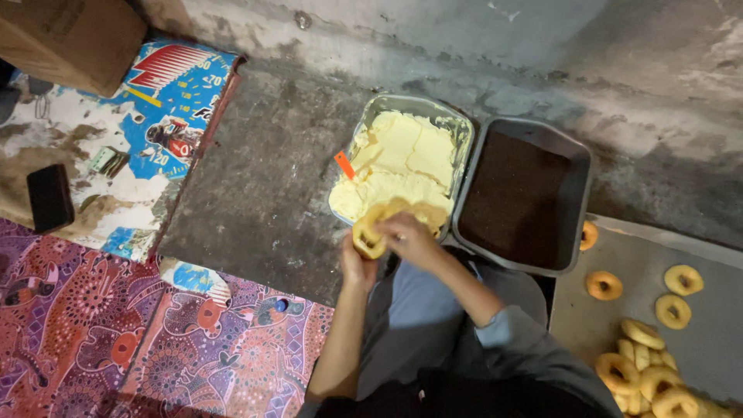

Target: The person repeatedly picks up doughnuts, dips them into a yellow creamy substance, then into a dark granular topping, and places them on a tray. The process is repeated for multiple doughnuts throughout the clip.

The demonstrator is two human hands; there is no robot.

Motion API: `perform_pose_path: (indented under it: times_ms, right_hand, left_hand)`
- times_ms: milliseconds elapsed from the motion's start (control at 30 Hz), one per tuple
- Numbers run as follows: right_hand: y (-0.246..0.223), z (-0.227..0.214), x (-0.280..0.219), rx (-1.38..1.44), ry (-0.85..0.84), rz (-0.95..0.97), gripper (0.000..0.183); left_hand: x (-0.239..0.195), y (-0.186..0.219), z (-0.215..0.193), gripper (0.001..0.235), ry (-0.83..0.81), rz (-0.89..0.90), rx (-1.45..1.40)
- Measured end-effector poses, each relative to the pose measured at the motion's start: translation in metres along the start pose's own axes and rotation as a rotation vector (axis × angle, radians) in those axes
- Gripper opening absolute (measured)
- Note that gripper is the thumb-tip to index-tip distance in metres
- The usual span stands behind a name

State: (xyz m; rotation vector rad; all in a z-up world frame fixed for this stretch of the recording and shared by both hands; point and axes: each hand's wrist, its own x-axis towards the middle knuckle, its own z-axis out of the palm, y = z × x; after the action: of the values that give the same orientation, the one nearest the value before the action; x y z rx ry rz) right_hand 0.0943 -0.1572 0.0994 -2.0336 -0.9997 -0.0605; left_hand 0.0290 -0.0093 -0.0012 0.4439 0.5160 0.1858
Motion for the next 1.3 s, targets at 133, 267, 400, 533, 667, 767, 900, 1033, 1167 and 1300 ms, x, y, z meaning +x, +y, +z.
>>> perform_pose_path:
  times_ms: [133, 267, 400, 533, 667, 767, 900, 1033, 1167, 1300]
  right_hand:
    - [0.051, -0.037, 0.028, -0.292, 0.288, 0.096, 0.028]
    - [0.047, -0.044, 0.028, -0.089, 0.197, 0.253, 0.025]
    - [0.004, -0.024, 0.005, 0.141, -0.078, 0.137, 0.031]
    - [0.022, -0.027, 0.010, -0.012, 0.061, 0.055, 0.029]
    - [0.066, -0.046, 0.025, -0.230, 0.190, 0.144, 0.027]
    - [0.058, -0.046, 0.020, -0.093, 0.123, 0.259, 0.029]
    - [0.006, -0.051, -0.005, 0.118, -0.002, 0.032, 0.033]
    - [-0.015, -0.087, -0.008, -0.002, -0.040, 0.018, 0.035]
    - [-0.021, -0.099, -0.012, -0.027, 0.073, -0.045, 0.035]
    - [-0.016, -0.099, -0.022, -0.041, 0.155, 0.006, 0.032]
  left_hand:
    - [0.005, 0.002, 0.004, 0.047, 0.006, 0.008, -0.076]
    - [0.007, 0.002, 0.010, 0.049, -0.013, -0.033, -0.109]
    - [0.009, -0.002, 0.022, 0.053, -0.014, -0.056, 0.000]
    - [0.006, -0.004, 0.025, 0.052, -0.044, -0.061, 0.032]
    - [0.002, -0.008, 0.031, 0.050, -0.059, -0.066, -0.007]
    - [0.002, -0.008, 0.036, 0.050, -0.020, -0.103, 0.000]
    - [0.003, -0.009, 0.037, 0.052, -0.085, -0.105, 0.038]
    - [0.000, -0.004, 0.035, 0.052, -0.119, -0.111, 0.016]
    - [-0.008, -0.015, 0.052, 0.053, -0.077, -0.161, 0.086]
    - [-0.021, -0.034, 0.071, 0.055, -0.175, -0.228, 0.087]
